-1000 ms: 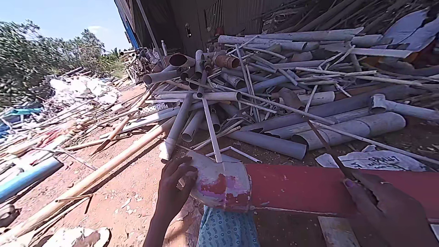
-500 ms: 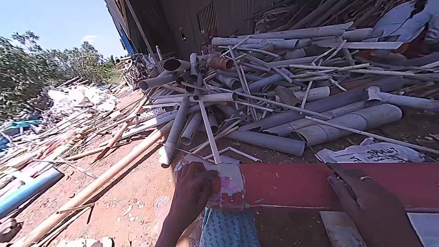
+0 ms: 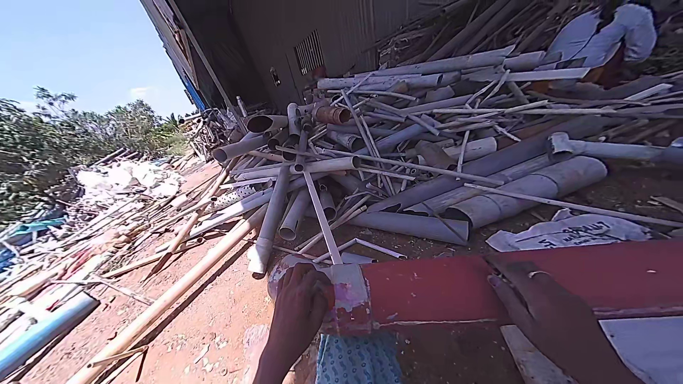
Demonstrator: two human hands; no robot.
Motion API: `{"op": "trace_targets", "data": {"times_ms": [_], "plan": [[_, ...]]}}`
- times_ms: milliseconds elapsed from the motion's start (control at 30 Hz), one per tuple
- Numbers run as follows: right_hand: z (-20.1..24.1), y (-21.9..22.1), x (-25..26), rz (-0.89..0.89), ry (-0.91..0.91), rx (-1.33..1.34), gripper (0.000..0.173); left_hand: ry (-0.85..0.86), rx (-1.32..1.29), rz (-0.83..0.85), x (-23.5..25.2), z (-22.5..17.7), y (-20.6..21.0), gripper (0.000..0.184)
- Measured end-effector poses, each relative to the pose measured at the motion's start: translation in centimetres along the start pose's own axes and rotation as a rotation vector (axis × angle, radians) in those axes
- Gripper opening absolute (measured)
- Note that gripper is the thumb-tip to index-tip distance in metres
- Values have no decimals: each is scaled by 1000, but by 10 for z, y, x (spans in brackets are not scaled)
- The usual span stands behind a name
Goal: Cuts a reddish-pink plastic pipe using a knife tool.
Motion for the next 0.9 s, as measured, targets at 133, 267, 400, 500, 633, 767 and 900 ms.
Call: {"op": "trace_targets", "data": {"times_ms": [133, 267, 400, 500, 633, 767, 900], "plan": [[1, 0, 0, 4, 3, 13, 49, -7, -26, -6, -1, -2, -1, 27], [3, -1, 0, -10, -3, 10, 48, 29, 15, -75, -3, -6, 0, 21], [3, 0, 0, -11, -9, 6, 48, 23, 52, -100, -2, -8, 5, 19], [3, 1, -1, -9, -4, 2, 47, -67, 61, -41, 1, -10, 5, 20], [3, 2, -1, -14, -4, -3, 46, -137, 67, 7, 5, -14, 5, 23], [2, 4, -2, -21, -8, -1, 47, -188, 52, 40, 7, -16, 4, 26], [2, 3, -2, -15, -2, 3, 47, -213, -3, 83, 9, -13, 2, 26]]}}
Point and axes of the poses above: each hand's wrist, its own x-axis towards the middle knuckle, its own y-axis out of the palm, z = x × y, the point moved 2 cm from there along x, towards the middle knuckle, and after that the axes turned 7 degrees about -x, right-handed, at the moved point
